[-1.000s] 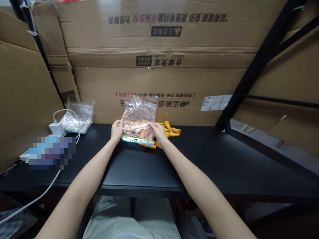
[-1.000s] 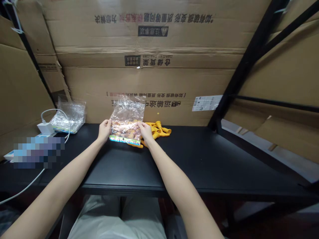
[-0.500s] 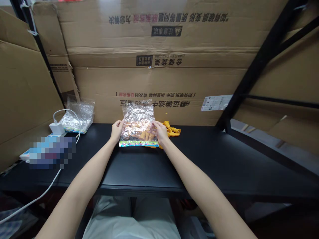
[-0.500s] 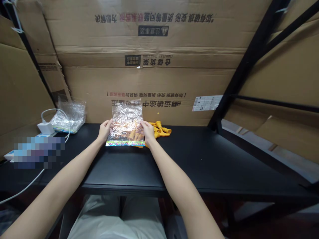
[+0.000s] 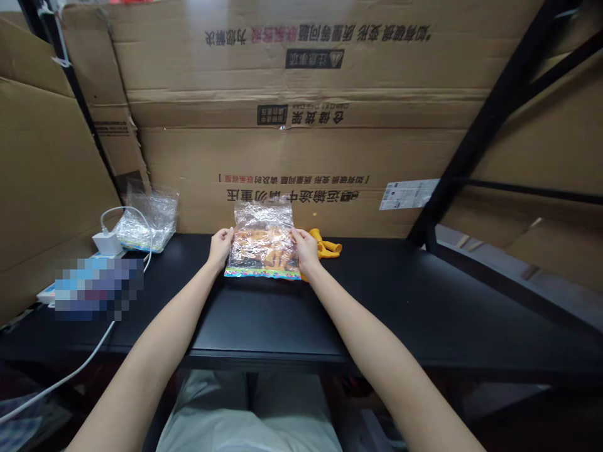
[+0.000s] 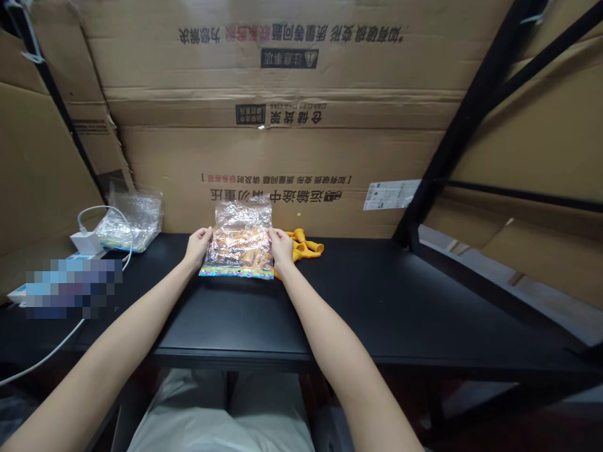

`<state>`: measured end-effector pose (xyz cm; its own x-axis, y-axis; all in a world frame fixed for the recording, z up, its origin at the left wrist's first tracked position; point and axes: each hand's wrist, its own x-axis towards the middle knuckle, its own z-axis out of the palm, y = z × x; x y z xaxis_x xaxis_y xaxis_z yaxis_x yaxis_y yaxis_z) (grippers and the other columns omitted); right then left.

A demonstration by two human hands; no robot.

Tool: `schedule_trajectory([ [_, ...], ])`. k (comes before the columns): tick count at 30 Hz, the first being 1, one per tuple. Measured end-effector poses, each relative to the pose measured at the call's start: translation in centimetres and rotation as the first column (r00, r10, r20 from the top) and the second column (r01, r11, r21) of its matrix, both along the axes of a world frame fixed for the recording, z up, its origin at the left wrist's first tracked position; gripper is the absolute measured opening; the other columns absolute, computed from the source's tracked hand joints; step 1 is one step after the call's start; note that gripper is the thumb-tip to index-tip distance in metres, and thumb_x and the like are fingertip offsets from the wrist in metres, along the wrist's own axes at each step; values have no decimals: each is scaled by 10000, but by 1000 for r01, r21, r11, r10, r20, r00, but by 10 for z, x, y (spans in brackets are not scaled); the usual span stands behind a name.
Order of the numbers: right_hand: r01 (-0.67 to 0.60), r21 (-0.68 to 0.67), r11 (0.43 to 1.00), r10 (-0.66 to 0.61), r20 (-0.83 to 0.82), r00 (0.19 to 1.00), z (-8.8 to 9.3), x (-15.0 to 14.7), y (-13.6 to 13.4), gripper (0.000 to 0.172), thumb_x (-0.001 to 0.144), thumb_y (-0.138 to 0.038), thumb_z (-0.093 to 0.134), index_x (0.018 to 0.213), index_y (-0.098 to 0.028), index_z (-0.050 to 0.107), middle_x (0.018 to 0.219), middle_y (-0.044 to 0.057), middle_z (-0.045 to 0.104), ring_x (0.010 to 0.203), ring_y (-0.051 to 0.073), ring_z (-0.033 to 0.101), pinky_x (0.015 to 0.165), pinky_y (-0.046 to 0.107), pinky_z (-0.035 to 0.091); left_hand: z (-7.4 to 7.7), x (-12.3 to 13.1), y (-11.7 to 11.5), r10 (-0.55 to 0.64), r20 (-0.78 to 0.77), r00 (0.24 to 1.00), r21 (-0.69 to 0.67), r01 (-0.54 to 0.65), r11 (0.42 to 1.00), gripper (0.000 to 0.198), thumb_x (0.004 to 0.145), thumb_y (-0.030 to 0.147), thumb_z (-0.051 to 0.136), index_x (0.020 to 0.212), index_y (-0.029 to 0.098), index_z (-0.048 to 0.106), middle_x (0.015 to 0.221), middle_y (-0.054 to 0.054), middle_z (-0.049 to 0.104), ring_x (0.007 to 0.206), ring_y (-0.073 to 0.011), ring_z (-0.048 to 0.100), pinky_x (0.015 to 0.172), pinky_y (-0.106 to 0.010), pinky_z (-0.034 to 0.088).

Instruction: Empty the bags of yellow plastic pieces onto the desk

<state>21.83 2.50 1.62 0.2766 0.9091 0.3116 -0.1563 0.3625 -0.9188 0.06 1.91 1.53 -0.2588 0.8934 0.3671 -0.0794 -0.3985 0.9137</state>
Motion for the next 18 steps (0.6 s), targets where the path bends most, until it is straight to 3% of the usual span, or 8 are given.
schedule_trajectory([
  [4,52,25,998,-53,47,998,-4,1,4,369,624,-562,655,717,-205,645,653,-10,615,668,160,567,587,269,416,-2,1,2,28,-75,997,-9,-29,1000,445,823,511,571,545,184,456,483,41,422,469,-79,348,491,-223,279],
  [8,15,37,999,-17,45,999,-2,1,2,369,630,-541,667,782,-205,649,660,-13,611,634,148,549,556,260,412,0,2,2,-7,-53,999,-13,6,1000,468,806,578,560,570,188,454,495,37,461,455,-74,353,478,-216,285],
  [13,-145,20,989,146,-23,989,5,-2,-5,418,562,-496,725,856,-214,634,589,-48,549,518,105,477,484,239,397,3,0,2,-37,49,998,-123,43,991,449,662,585,700,648,173,522,554,27,546,412,-42,358,415,-197,243],
  [18,-281,-52,958,281,0,960,9,-3,-13,398,606,-434,710,935,-227,625,537,-77,471,451,88,440,422,222,373,5,-5,2,-154,227,962,-189,199,962,412,504,397,837,638,163,525,555,43,540,426,-40,421,411,-181,277],
])
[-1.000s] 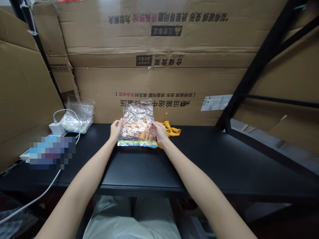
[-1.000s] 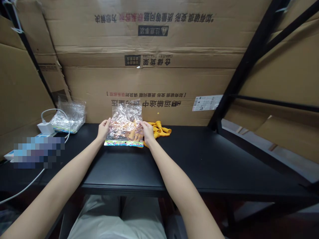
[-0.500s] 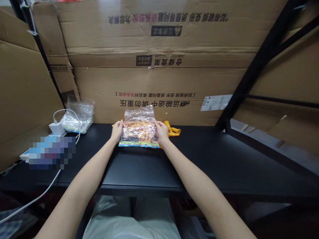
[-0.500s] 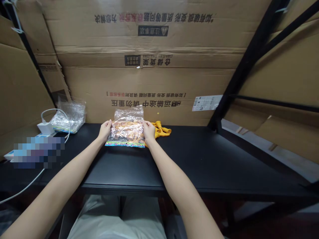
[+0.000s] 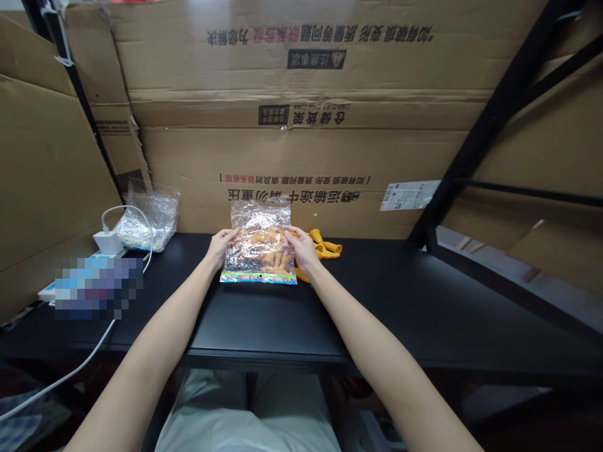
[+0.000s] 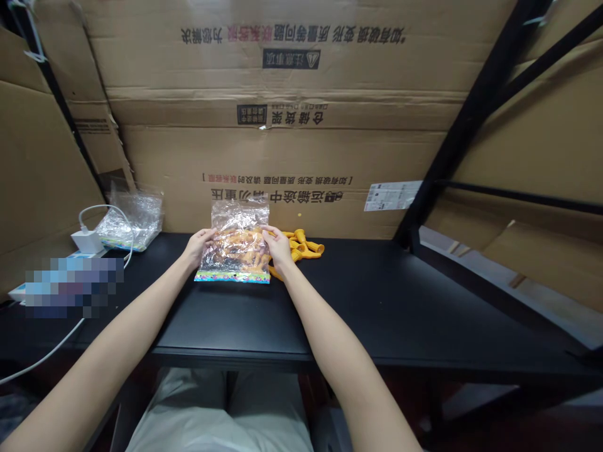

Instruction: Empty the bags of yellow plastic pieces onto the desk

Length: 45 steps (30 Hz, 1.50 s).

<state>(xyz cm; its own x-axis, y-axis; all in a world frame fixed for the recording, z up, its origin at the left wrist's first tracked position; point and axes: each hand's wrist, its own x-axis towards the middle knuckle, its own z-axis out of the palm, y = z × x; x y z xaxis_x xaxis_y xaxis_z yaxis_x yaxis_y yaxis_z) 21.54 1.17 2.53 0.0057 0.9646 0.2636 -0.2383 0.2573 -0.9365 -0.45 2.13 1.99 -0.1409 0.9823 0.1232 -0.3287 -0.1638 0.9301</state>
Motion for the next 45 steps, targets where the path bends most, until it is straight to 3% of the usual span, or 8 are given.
schedule_trajectory([
  [7,28,-12,1000,-28,38,999,-3,-1,2,404,610,-345,670,990,-210,649,552,-70,512,474,88,431,459,222,382,-1,-8,3,-29,95,995,11,28,1000,342,531,273,781,573,176,456,553,54,515,510,-80,506,513,-211,412],
  [12,33,-37,999,-32,33,999,-4,-3,3,422,590,-316,665,997,-202,657,559,-62,538,493,91,433,483,217,343,-3,-10,6,19,115,993,-17,-17,1000,304,607,297,715,559,184,437,515,58,462,479,-84,477,473,-213,371],
  [17,17,-82,996,-11,66,998,-2,-3,1,319,567,-265,670,878,-192,667,527,-70,499,462,73,376,438,199,289,-4,-8,4,9,63,998,-12,-8,1000,322,562,361,775,622,169,523,581,26,561,486,-91,511,464,-213,388],
  [21,-11,-136,991,22,78,997,-2,-1,-1,235,593,-365,709,738,-199,629,511,-60,453,446,84,393,406,215,336,-6,-7,3,11,-80,997,9,-10,1000,412,527,448,818,591,167,523,521,31,534,436,-74,464,424,-198,358],
  [27,57,-85,995,-47,125,991,-10,1,4,391,549,-525,735,568,-202,515,495,-66,395,428,67,362,391,217,356,-7,-4,4,5,-99,995,4,-4,1000,408,616,510,767,610,160,557,507,37,516,432,-71,462,443,-205,396],
  [33,86,-85,993,-69,182,981,-13,-2,6,376,531,-528,710,566,-194,542,498,-46,454,446,75,381,381,203,302,-6,-2,4,39,-71,997,-12,-40,999,417,637,535,741,618,164,552,459,27,518,363,-79,442,372,-198,304],
  [39,82,-79,993,-69,156,985,-13,-4,5,366,534,-525,699,578,-194,550,502,-49,453,452,76,380,390,208,314,-6,-1,4,131,-66,989,20,-130,991,399,684,530,712,604,177,545,335,86,352,293,-58,303,350,-202,228],
  [45,63,-58,996,-51,177,983,-13,-4,5,418,541,-558,716,542,-205,492,456,-71,364,419,66,313,362,209,270,-12,-6,9,200,-128,971,47,-196,980,431,702,540,690,546,176,521,327,85,316,305,-49,249,361,-213,146],
])
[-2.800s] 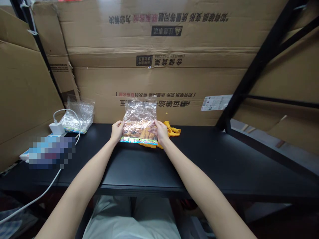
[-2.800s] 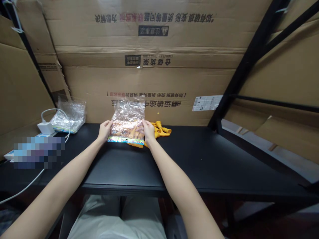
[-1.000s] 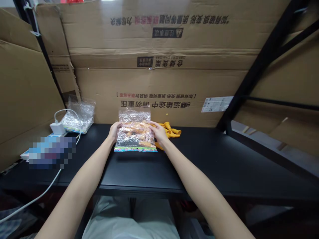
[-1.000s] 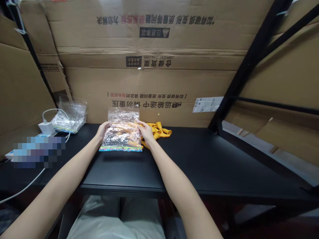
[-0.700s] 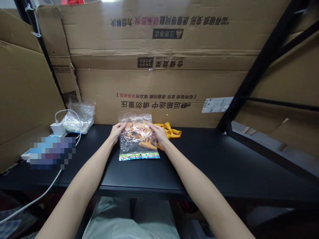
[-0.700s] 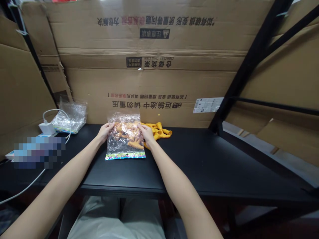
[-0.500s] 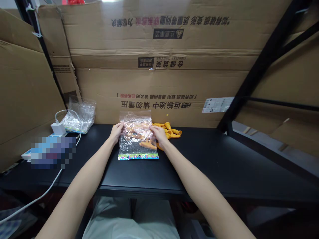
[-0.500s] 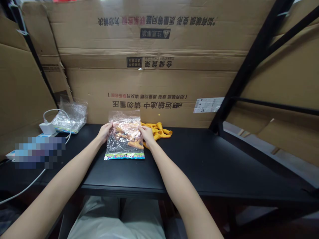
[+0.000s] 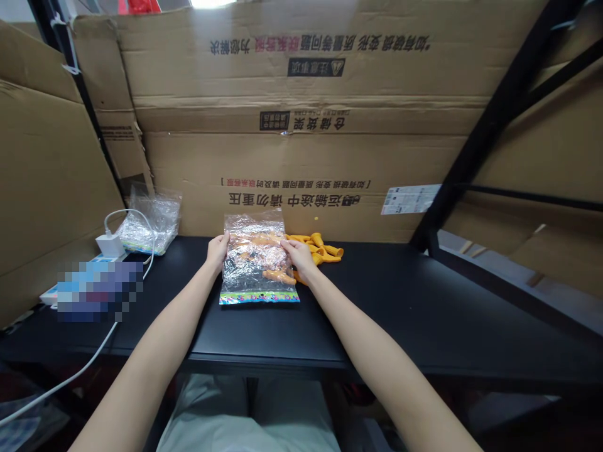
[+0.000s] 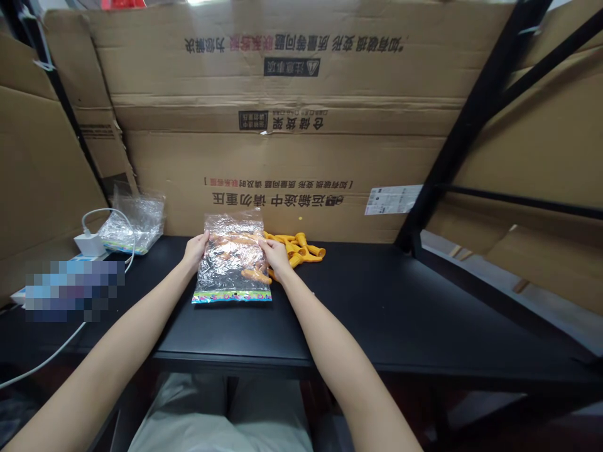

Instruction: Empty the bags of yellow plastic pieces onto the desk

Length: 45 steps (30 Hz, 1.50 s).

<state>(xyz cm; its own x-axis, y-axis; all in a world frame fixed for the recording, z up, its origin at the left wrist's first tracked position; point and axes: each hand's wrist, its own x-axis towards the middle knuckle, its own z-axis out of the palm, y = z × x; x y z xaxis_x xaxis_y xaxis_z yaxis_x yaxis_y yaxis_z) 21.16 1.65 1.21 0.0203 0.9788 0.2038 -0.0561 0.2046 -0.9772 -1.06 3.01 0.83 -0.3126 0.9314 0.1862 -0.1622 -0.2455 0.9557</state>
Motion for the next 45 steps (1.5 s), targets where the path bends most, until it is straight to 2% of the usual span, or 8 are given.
schedule_trajectory([
  [8,-183,-107,977,188,36,982,6,5,-6,343,584,-482,755,647,-182,601,481,-75,412,417,54,360,391,189,326,2,-6,0,-38,52,998,-34,40,999,235,723,394,655,691,169,593,388,63,452,318,-68,369,359,-188,254],
  [16,-217,-165,962,223,15,975,7,6,-8,214,638,-296,752,768,-173,635,560,-46,532,452,43,433,420,154,335,2,-10,-4,81,11,997,-34,-81,996,303,774,455,626,663,182,555,329,101,312,260,-63,280,322,-199,169],
  [25,-367,-111,923,372,21,928,17,7,-22,845,668,-193,719,1428,-317,371,771,-27,636,529,77,495,441,170,375,4,-15,-4,242,65,968,-22,-241,970,187,865,318,465,769,178,542,389,109,310,268,-55,283,332,-178,208],
  [29,-392,-64,918,396,89,914,16,3,-21,806,682,-213,696,1428,-288,401,887,9,688,501,53,417,429,169,319,5,-14,-2,271,54,961,-38,-270,962,186,890,300,401,915,180,541,466,85,403,315,-63,332,364,-178,266],
  [32,-284,10,959,282,92,955,13,0,-15,669,663,-231,683,1319,-211,556,890,32,702,515,53,408,455,181,329,4,-11,1,336,-50,940,40,-335,941,261,879,330,462,1100,196,493,695,23,565,487,-85,511,512,-209,433],
  [36,17,149,989,-18,7,1000,12,2,-5,535,691,-287,631,1211,-163,644,754,8,665,516,60,397,482,197,368,4,0,-5,489,-381,785,362,-360,860,480,830,358,565,1258,196,423,1252,-131,537,1067,-197,576,962,-352,434],
  [40,171,203,964,-155,-95,983,14,8,-1,562,715,-319,601,1260,-180,608,859,27,680,572,86,487,561,242,482,5,20,-25,475,-707,524,547,-21,837,591,854,430,521,1368,183,368,1429,-177,413,1328,-269,386,1089,-454,301],
  [45,170,245,955,-136,-147,980,17,7,-2,591,726,-342,613,1300,-205,571,1235,88,627,776,149,629,691,305,560,1,50,-49,454,-874,174,486,353,800,561,884,363,478,1419,223,379,1508,-135,351,1404,-262,286,1154,-538,50],
])
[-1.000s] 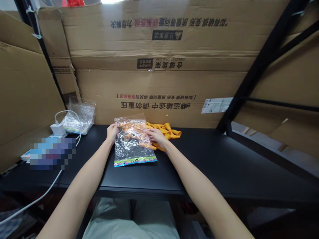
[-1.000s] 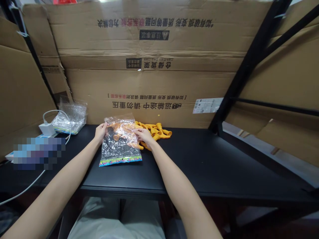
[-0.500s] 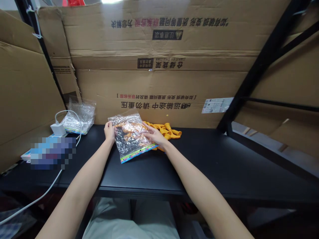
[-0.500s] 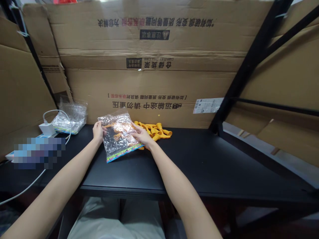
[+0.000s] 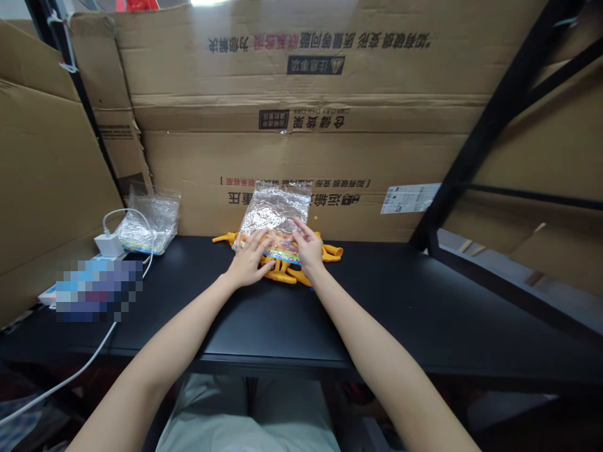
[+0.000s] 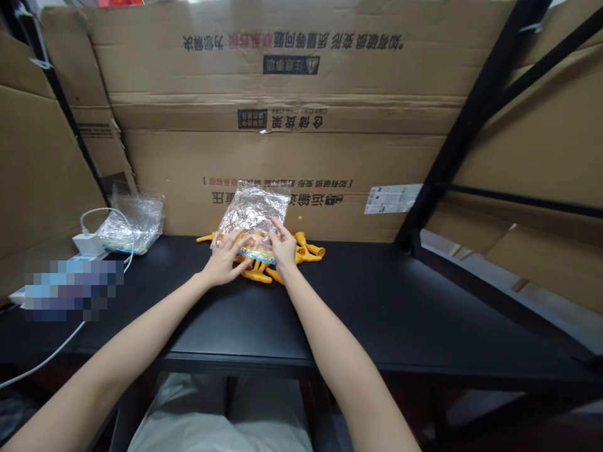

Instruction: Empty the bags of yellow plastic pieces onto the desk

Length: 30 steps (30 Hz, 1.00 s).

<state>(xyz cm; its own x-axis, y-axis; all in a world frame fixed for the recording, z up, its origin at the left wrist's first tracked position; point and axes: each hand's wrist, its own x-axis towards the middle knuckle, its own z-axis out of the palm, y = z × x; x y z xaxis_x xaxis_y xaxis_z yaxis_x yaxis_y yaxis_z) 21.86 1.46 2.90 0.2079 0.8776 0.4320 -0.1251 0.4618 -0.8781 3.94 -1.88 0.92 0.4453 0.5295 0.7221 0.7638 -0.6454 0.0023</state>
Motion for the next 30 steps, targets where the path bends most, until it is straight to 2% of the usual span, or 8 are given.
schedule_trajectory([
  [5,-118,61,991,118,1,993,4,-7,-7,626,736,-373,643,1335,-229,531,1389,87,519,1022,221,636,832,379,566,-1,12,-4,63,-90,994,31,-60,998,645,838,41,329,1433,283,385,1522,-50,339,1427,-196,249,1125,-544,-130],
  [10,-229,94,969,219,107,970,1,-10,-6,707,753,-405,656,1411,-288,428,1475,61,417,1139,248,592,914,424,538,9,-6,2,159,-38,987,17,-158,987,690,798,21,343,1418,317,409,1509,-41,351,1426,-211,255,1105,-591,-125],
  [15,-166,181,969,90,369,925,-8,-7,0,685,793,-439,615,1427,-301,395,1537,76,294,1251,262,506,1040,465,427,17,-41,17,367,43,929,-88,-363,928,699,778,29,359,1411,318,424,1517,-49,327,1440,-235,213,1097,-647,-62],
  [17,-147,257,955,-11,527,850,-12,-7,-2,636,826,-420,580,1423,-292,401,1535,86,291,1344,263,399,1095,485,347,16,-58,25,450,54,891,-158,-437,885,712,771,26,341,1414,323,420,1531,-33,297,1447,-229,187,1099,-660,-24],
  [20,-198,315,928,-114,747,655,-18,-9,-9,599,855,-380,548,1425,-267,401,1524,109,315,1409,267,285,1140,539,213,11,-85,36,549,75,832,-250,-518,818,702,772,38,335,1413,310,425,1543,-24,274,1453,-233,167,1101,-674,35],
  [24,-277,222,935,-95,907,409,-27,-15,-14,618,860,-379,548,1442,-265,374,1534,127,298,1427,303,232,1123,620,127,6,-125,48,603,10,797,-284,-576,766,684,781,45,312,1407,291,437,1547,-14,275,1454,-230,160,1107,-670,68],
  [27,-278,141,950,-38,938,345,-31,-16,-13,666,856,-389,554,1468,-255,326,1545,139,269,1442,302,182,1125,606,141,5,-157,54,624,-70,778,-294,-614,733,673,779,48,313,1398,270,453,1544,-23,290,1450,-243,172,1112,-667,85],
  [30,-250,89,964,-1,943,333,-31,-15,-11,688,846,-386,568,1470,-233,324,1551,148,249,1445,307,170,1132,593,130,6,-186,57,652,-140,745,-321,-657,682,679,757,48,350,1393,258,460,1544,-37,294,1445,-272,184,1110,-670,112],
])
